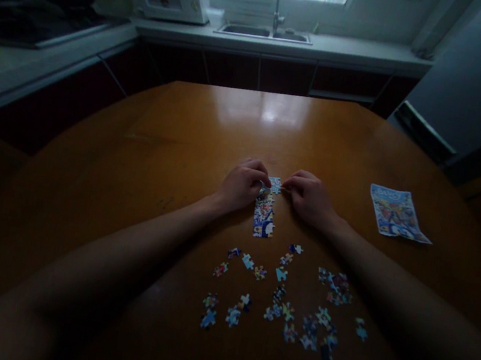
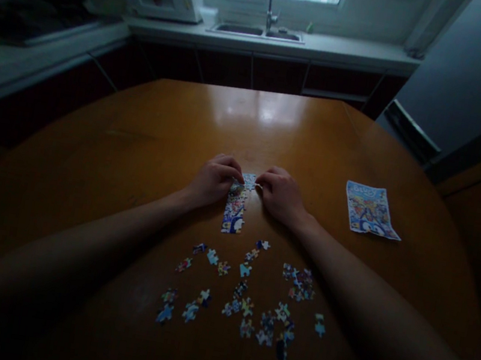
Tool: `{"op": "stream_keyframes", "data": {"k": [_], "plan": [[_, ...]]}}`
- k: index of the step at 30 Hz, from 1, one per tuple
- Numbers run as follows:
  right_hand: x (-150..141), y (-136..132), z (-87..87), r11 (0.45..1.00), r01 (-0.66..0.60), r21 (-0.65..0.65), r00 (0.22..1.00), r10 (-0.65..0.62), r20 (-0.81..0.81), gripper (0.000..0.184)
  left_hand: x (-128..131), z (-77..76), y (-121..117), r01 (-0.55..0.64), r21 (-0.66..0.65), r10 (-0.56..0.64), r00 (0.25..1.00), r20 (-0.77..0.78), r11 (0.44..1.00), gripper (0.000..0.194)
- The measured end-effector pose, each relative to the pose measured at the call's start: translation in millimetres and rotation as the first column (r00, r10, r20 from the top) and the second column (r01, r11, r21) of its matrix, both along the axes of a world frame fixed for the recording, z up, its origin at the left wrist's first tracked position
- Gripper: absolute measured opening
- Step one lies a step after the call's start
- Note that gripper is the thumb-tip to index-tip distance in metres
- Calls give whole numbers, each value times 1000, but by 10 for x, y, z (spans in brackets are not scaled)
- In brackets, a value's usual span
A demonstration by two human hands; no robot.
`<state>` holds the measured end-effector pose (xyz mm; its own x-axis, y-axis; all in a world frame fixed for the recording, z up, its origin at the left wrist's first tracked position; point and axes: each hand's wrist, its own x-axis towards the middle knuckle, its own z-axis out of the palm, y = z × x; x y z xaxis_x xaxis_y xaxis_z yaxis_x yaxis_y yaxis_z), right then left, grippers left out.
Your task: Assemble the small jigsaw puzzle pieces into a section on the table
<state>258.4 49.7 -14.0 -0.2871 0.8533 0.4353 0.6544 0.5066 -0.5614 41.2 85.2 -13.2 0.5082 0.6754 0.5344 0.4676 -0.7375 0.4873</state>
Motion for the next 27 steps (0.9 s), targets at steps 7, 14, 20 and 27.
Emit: {"op": "stream_keyframes", "data": {"k": [7, 14, 20, 27], "plan": [[-3, 0, 5, 1000, 14, -12, 1000, -14, -9, 22, 0, 10, -1, -18, -19, 17, 999, -30, 1000, 32], [-3, 0, 18, 1000, 7, -29, 1000, -7, -2, 20, 2, 3, 11, -19, -23, 18, 999, -36, 1000, 28], [-8, 5, 15, 1000, 5, -24, 1000, -5, -15, 20, -16, -11, 23, 5, -9, -5, 1000, -24, 1000, 29], [-9, 7, 11, 999, 23, -30, 1000, -23, -8, 21, -12, -1, 23, -9, -10, 8, 999, -40, 1000, 31]]}}
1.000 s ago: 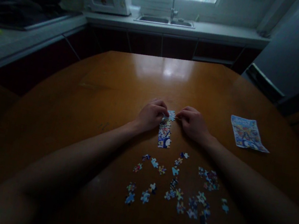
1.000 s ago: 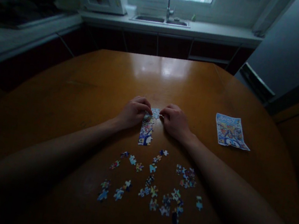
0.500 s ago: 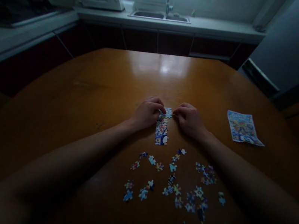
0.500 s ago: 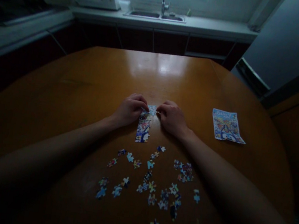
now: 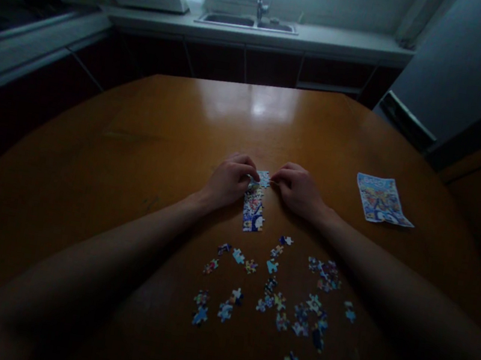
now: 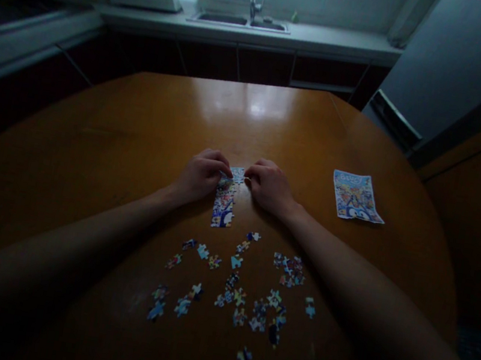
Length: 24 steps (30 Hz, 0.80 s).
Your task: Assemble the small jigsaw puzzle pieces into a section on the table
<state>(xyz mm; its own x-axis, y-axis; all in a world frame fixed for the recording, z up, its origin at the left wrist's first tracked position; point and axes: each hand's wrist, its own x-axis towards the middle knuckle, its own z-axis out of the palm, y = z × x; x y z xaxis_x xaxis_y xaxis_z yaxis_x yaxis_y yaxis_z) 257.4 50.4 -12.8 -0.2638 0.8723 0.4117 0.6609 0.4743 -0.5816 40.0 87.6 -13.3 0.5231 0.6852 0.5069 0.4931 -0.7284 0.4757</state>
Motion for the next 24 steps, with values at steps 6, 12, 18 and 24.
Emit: {"op": "stream_keyframes", "data": {"k": [6, 12, 18, 24], "plan": [[3, 9, -5, 1000, -6, 3, 1000, 6, -1, 21, 3, 9, -7, -8, -10, 8, 1000, -4, 1000, 32], [9, 17, -7, 1000, -8, -2, 1000, 8, -9, 21, 0, -9, 1, -3, -2, 3, 1000, 10, 1000, 32], [8, 23, -12, 1000, -7, -4, 1000, 7, -16, 20, -8, -19, 13, 4, 6, -4, 1000, 4, 1000, 31], [4, 11, -8, 1000, -5, -11, 1000, 5, -24, 19, -9, -15, 11, -1, -8, 1, 1000, 3, 1000, 30]]}}
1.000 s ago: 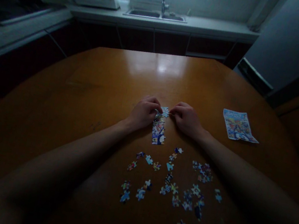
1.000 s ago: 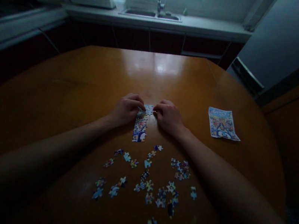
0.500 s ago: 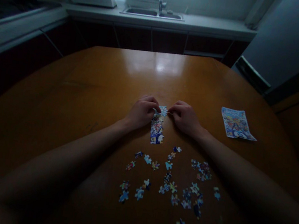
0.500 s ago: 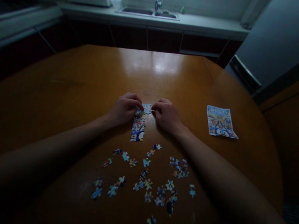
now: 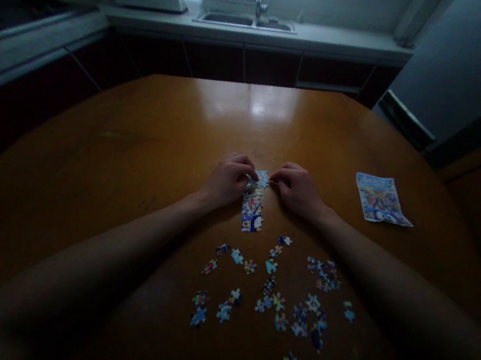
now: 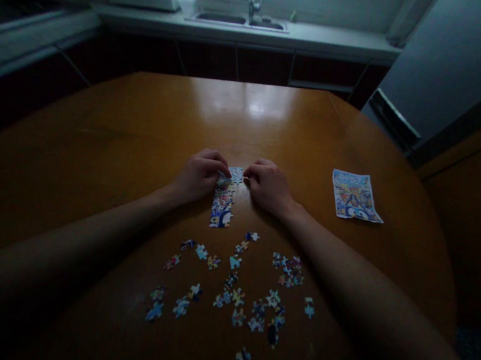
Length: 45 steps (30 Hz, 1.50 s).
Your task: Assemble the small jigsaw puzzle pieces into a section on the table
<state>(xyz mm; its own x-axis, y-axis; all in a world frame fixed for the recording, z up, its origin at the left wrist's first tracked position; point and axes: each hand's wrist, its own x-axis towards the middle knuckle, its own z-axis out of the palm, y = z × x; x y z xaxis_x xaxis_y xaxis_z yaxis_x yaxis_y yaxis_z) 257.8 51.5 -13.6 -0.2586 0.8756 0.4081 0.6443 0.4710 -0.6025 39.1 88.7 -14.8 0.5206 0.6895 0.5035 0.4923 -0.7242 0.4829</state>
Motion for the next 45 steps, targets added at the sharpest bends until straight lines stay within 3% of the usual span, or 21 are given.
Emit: {"op": "stream_keyframes", "data": {"k": [33, 38, 42, 45], "plan": [[23, -4, -14, 1000, -18, 17, 1000, 19, -14, 21, 24, 41, -48, -7, -27, 8, 1000, 20, 1000, 34], [9, -31, 32, 994, -13, 107, 1000, 11, 19, 20, 26, 33, -43, -22, -22, 22, 999, 27, 1000, 32], [-192, -261, 243, 974, -115, 196, 993, 114, 16, 17, 30, 16, -27, -28, -10, 29, 999, 33, 1000, 29], [-442, -578, 412, 933, -320, 167, 947, 315, 57, 14, 33, -6, -13, -19, -3, 19, 999, 38, 1000, 26]]}}
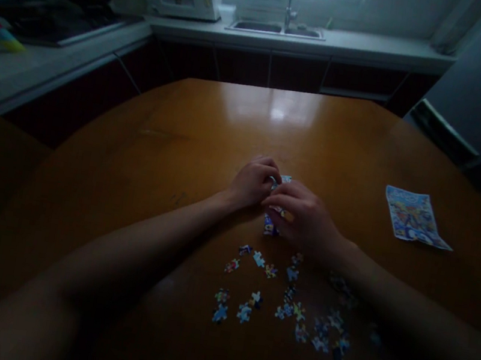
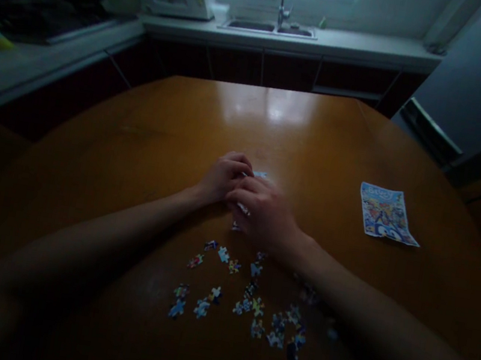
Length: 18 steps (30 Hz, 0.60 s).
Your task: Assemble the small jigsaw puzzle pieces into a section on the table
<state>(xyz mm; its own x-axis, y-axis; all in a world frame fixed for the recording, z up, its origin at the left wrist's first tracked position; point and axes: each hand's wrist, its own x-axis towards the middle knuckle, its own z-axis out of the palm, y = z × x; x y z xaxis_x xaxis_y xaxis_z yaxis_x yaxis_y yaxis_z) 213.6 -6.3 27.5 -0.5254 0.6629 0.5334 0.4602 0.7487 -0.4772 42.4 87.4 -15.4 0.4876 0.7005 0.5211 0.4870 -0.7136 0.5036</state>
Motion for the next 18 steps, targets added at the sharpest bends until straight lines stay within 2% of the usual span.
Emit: {"op": "stream_keyframes", "data": {"k": [3, 6, 11, 18], "plan": [[-203, -303, 26, 991, -134, -21, 982, 135, 133, 16, 4, -19, 2, -1, 11, 1, 1000, 7, 1000, 30], [-301, -479, -93, 981, -193, -16, 950, 191, 247, 16, 10, -25, -5, 6, 22, -6, 1000, 15, 1000, 32], [-340, -549, -263, 974, -224, 22, 908, 201, 367, 15, 17, -11, -20, 14, 12, -14, 1000, 14, 1000, 31], [-364, -581, -196, 976, -219, 3, 879, 195, 435, 5, 13, -9, -14, 14, 1, -14, 1000, 13, 1000, 31]]}}
